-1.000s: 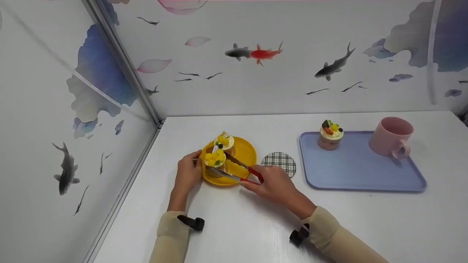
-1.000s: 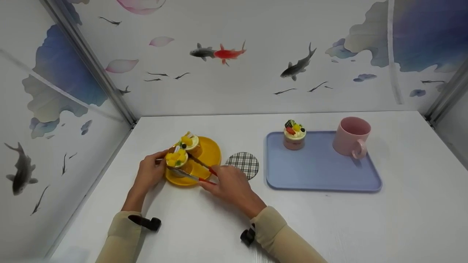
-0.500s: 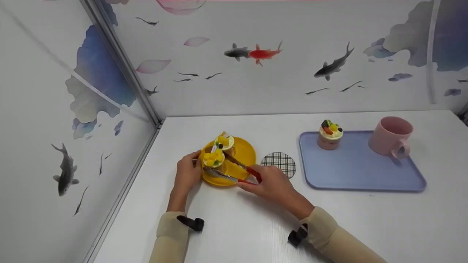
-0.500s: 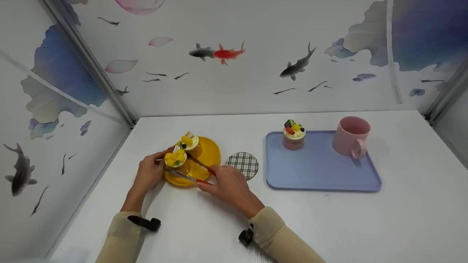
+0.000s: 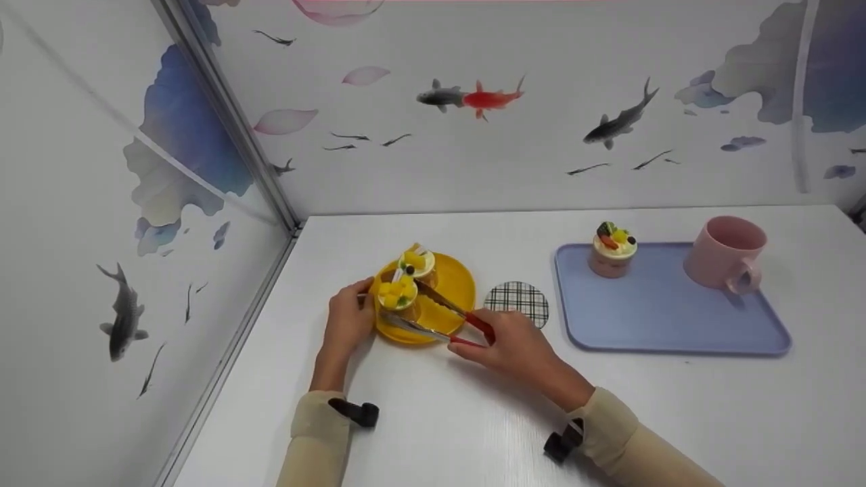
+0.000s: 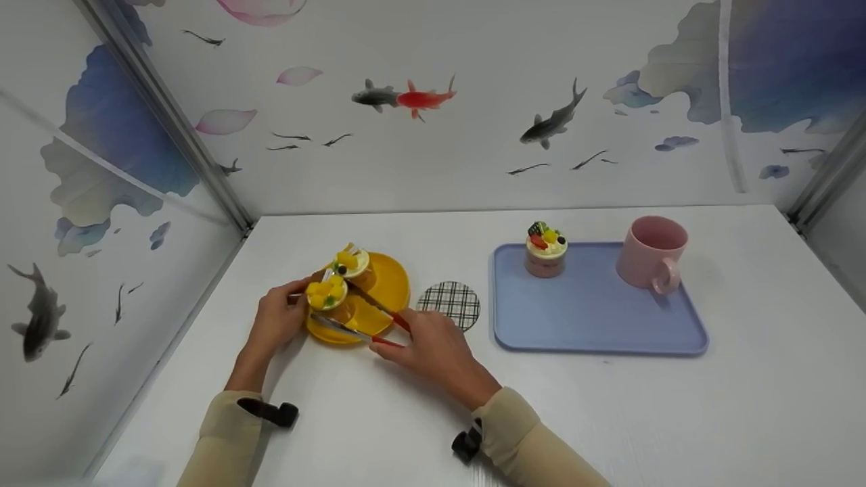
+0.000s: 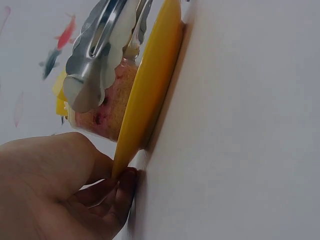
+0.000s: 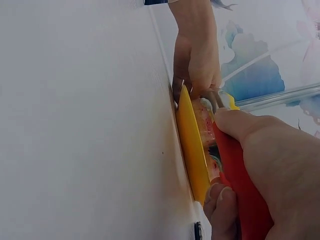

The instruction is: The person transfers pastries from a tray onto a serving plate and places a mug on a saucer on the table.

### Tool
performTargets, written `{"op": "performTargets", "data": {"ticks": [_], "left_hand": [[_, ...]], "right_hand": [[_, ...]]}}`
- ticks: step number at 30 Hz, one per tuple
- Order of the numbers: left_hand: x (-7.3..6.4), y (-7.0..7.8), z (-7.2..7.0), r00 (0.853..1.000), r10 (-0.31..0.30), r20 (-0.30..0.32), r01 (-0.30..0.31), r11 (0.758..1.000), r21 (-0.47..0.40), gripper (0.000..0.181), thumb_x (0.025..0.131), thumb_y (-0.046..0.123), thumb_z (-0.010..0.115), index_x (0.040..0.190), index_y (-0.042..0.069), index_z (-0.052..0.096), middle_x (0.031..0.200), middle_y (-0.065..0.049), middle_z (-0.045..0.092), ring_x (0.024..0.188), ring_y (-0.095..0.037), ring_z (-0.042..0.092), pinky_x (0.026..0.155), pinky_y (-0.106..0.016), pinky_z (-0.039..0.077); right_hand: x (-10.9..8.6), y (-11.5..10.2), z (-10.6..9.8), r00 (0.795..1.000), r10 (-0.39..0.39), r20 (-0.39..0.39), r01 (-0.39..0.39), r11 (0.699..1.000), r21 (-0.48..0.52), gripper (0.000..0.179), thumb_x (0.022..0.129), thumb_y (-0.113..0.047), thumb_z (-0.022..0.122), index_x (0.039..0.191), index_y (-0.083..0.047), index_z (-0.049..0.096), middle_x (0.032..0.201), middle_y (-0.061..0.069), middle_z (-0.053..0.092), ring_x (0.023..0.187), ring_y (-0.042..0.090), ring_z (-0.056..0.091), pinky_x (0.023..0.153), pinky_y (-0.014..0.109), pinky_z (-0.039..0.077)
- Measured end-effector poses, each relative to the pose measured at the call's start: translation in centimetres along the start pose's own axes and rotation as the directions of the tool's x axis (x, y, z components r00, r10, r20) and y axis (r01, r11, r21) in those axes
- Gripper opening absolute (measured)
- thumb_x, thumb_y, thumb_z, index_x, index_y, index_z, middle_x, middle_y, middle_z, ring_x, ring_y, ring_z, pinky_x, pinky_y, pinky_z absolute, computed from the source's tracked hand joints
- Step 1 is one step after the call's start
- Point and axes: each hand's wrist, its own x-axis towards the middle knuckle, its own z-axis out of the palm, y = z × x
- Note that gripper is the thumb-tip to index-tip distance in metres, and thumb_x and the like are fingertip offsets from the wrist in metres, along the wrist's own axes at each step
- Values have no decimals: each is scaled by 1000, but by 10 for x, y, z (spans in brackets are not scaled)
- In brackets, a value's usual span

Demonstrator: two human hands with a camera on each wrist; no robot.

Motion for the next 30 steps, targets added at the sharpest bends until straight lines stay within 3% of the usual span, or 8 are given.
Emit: {"op": "performTargets", "data": {"ticks": [13,18,30], "left_hand": [[-2,-1,1,1000,20,-5,-20,1000,1,45,113,11,54,158,7,55,154,-13,62,135,-26,64,117,-41,56],[-3,-2,1,999,40,-25,-40,999,18,44,113,11,55,157,7,56,153,-14,64,135,-27,66,116,-41,57],[-1,-1,1,1000,-5,-8,5,1000,2,45,113,11,54,158,9,55,155,-12,62,136,-26,64,118,-42,55]], "right_hand": [[-19,10,-11,996,87,29,-89,995,44,64,84,-67,85,119,-14,78,72,-7,58,68,12,52,56,21,37],[-26,14,-17,996,82,36,-84,995,62,63,86,-64,85,121,-13,78,73,-8,60,69,11,53,56,20,39],[-47,33,-34,997,73,40,-76,995,68,57,88,-59,85,121,-13,76,74,-8,60,69,11,52,54,19,42]]}}
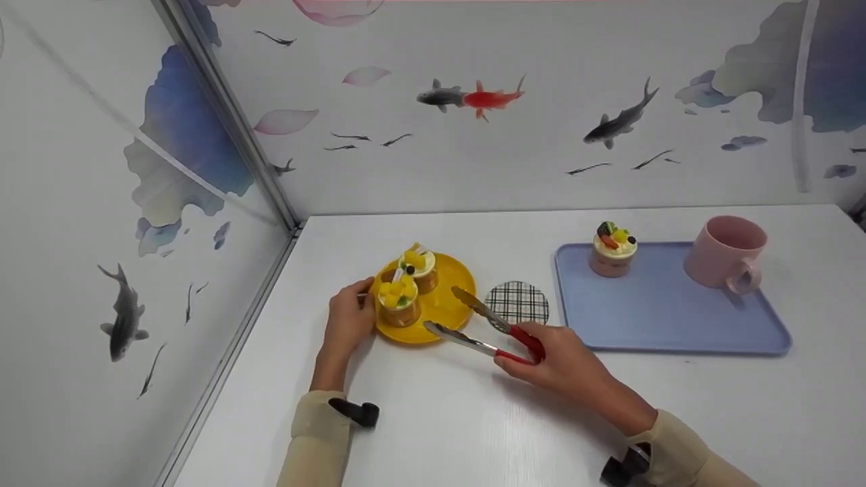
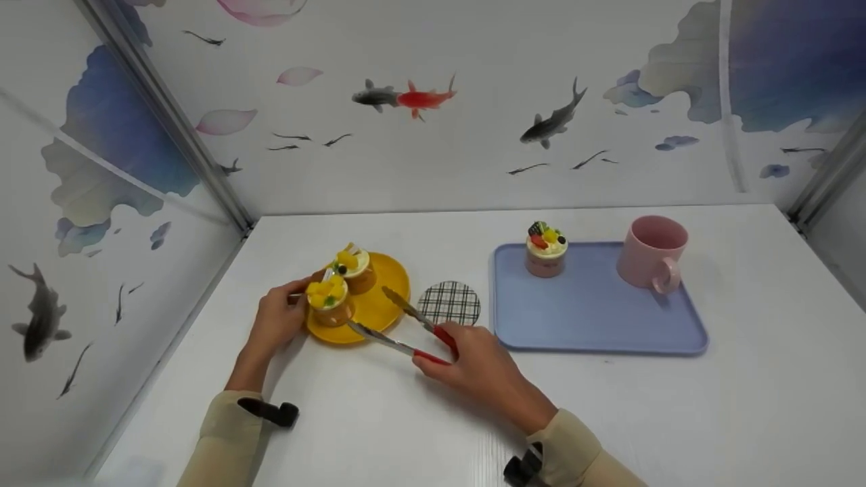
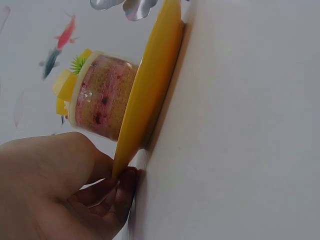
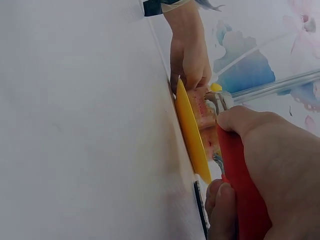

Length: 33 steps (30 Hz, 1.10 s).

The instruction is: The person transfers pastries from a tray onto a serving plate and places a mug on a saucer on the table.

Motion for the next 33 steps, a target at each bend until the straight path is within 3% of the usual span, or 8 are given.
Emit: {"op": "performTargets", "data": {"ticks": [8,14,28,33], "left_hand": [[2,0,-1,1000,-4,0,4,1000,5,46,114,11,53,159,9,54,157,-12,61,138,-27,64,118,-42,55],[1,0,-1,1000,11,-8,-11,1000,1,45,113,11,54,159,9,55,155,-12,62,137,-26,65,117,-42,56],[0,-1,-1,1000,7,-13,-7,1000,-10,45,114,12,54,158,10,55,155,-11,62,136,-25,65,116,-41,57],[0,0,-1,1000,10,-7,-10,1000,-10,45,114,13,54,158,10,55,155,-12,62,137,-26,64,118,-42,55]], "right_hand": [[-12,16,-16,999,43,0,-43,999,-2,58,88,-53,88,128,-14,75,69,-7,57,64,10,51,51,17,38],[-22,26,-29,998,57,-17,-57,998,0,62,88,-53,88,131,-11,74,80,-7,68,69,11,55,53,20,47],[-29,51,-61,983,26,-183,-32,999,-31,62,90,-51,87,130,-6,74,96,4,77,69,13,59,52,21,50],[-33,64,-75,975,50,-216,-69,994,-83,67,89,-54,87,132,-4,73,94,7,76,69,15,54,51,21,43]]}}
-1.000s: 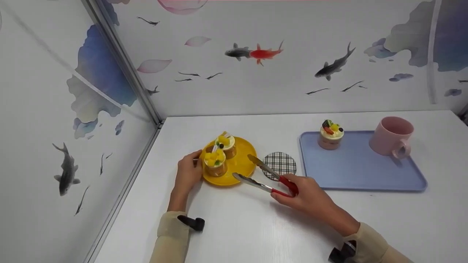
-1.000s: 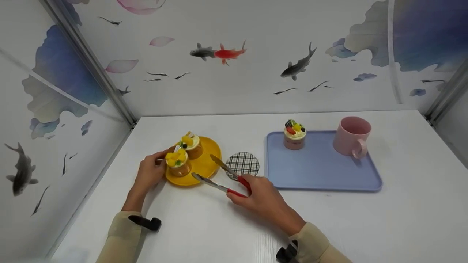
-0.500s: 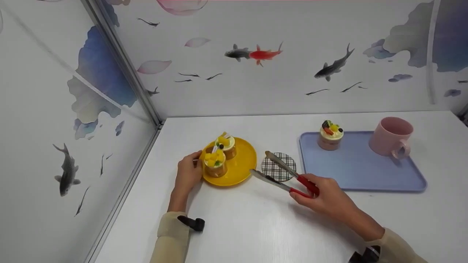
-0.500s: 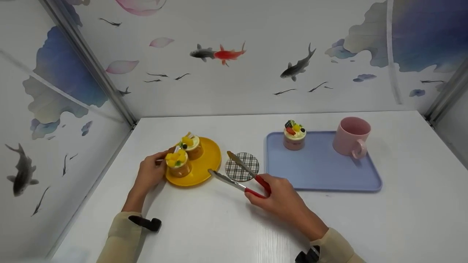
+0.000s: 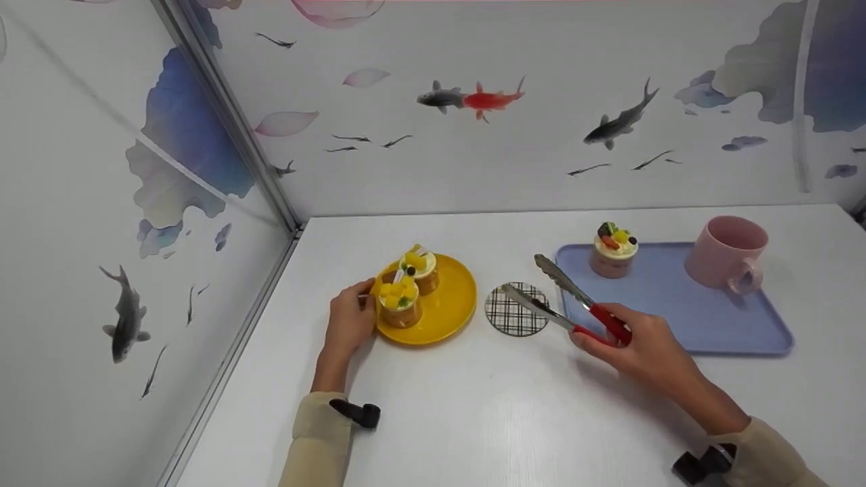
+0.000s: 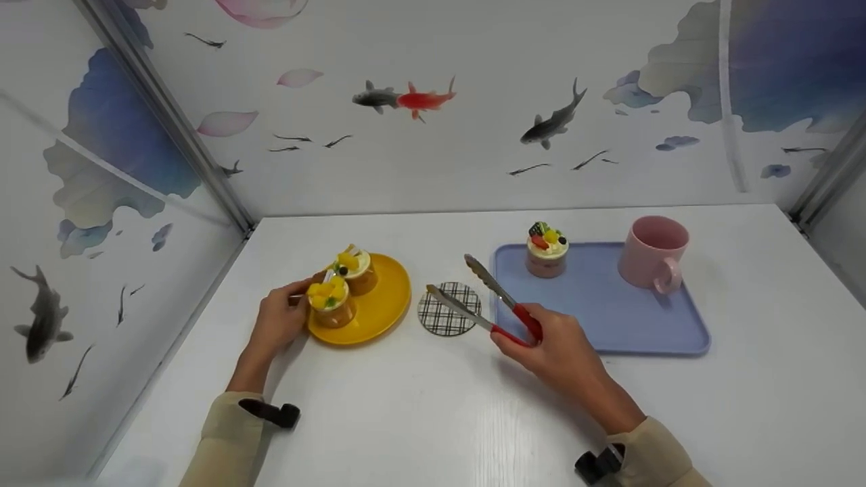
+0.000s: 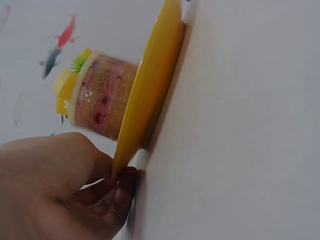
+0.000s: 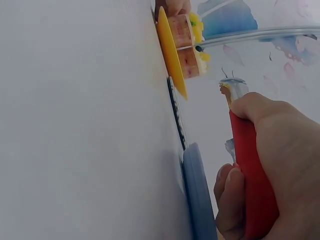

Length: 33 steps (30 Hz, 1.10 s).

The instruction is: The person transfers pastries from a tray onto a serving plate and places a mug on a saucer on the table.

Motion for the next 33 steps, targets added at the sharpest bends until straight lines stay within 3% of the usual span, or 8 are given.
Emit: {"op": "performTargets", "data": {"ticks": [10,26,33], "left_hand": [[-1,-1,0,1000,11,-2,-11,1000,13,45,113,13,55,158,9,55,155,-11,62,135,-26,65,117,-41,56],[0,0,0,1000,19,3,-19,1000,8,44,113,14,55,157,8,56,152,-12,64,135,-26,65,116,-42,57],[0,-1,-2,1000,14,1,-14,1000,7,44,113,13,55,157,9,57,153,-12,64,135,-26,66,116,-41,57]], "right_hand": [[-5,22,-26,996,79,-30,-82,992,-92,77,89,-60,84,136,0,71,72,4,52,64,17,44,49,24,30],[-12,40,-46,992,123,14,-120,983,-138,80,89,-63,82,136,1,71,100,12,74,87,26,57,53,23,37],[-11,48,-57,987,151,54,-141,977,-158,73,91,-63,80,127,1,75,79,5,63,82,25,56,53,23,38]]}}
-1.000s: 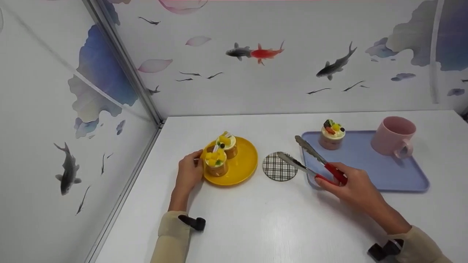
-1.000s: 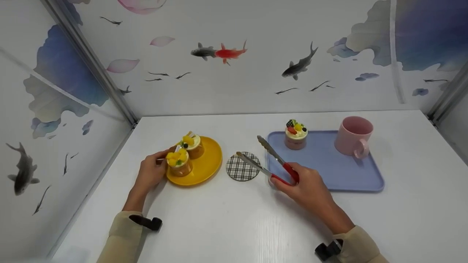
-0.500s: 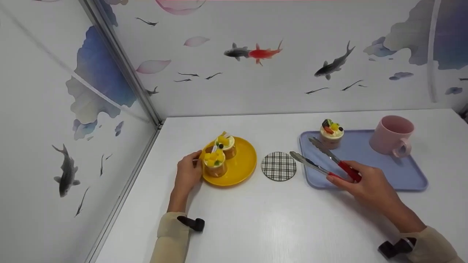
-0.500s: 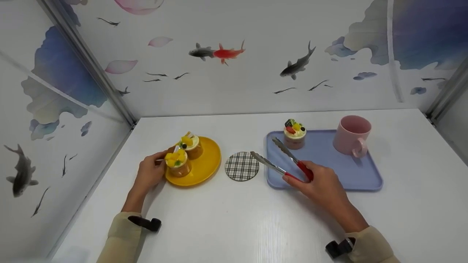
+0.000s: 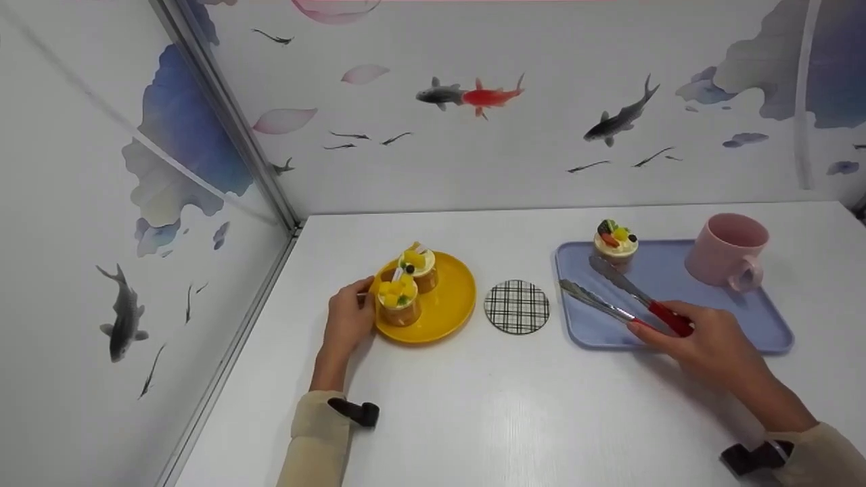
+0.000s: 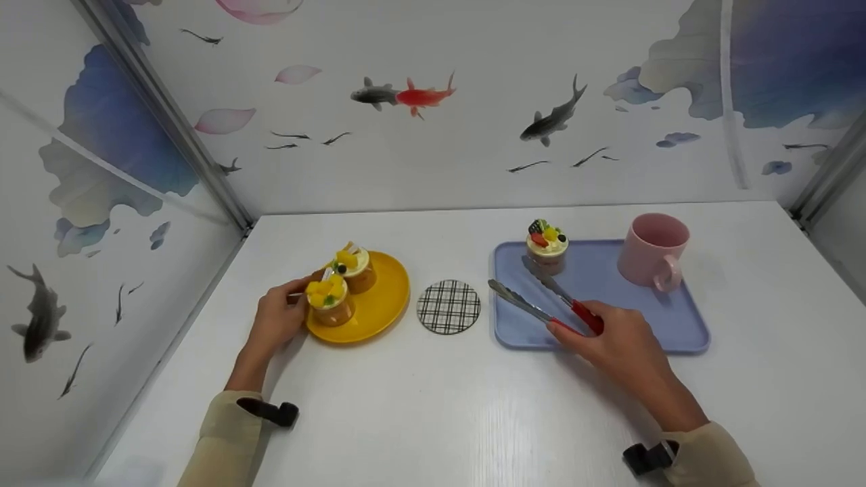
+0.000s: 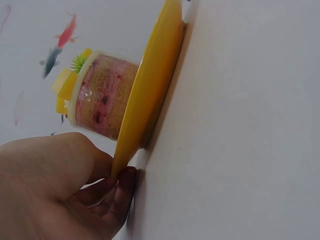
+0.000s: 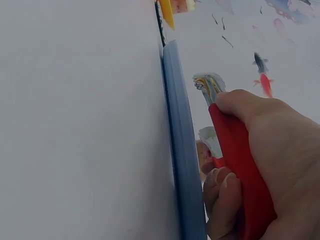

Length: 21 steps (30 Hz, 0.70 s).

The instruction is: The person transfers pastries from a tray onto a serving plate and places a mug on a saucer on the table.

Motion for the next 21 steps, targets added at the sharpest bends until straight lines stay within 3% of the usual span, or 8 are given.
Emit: {"op": "performTargets", "data": {"ticks": [3,12,21], "left_hand": [[0,-2,0,1000,-1,-1,1,1000,-3,44,113,13,56,157,9,56,153,-12,64,135,-26,66,116,-41,57],[1,-5,3,1000,17,-12,-17,1000,13,44,113,11,55,157,7,57,152,-14,64,136,-28,65,116,-42,56],[1,-3,2,1000,7,-2,-7,1000,0,45,113,13,55,158,10,56,155,-12,62,138,-27,63,119,-43,54]], "right_hand": [[2,2,-3,1000,5,30,-5,1000,-7,72,91,-64,80,123,0,76,74,4,59,80,24,55,52,24,38],[4,14,-13,993,62,104,-60,998,-29,71,92,-69,76,115,-2,73,83,5,61,85,24,57,55,25,43],[7,25,-39,979,104,177,-87,991,-102,85,91,-72,74,130,4,71,91,8,62,91,28,54,55,28,45]]}}
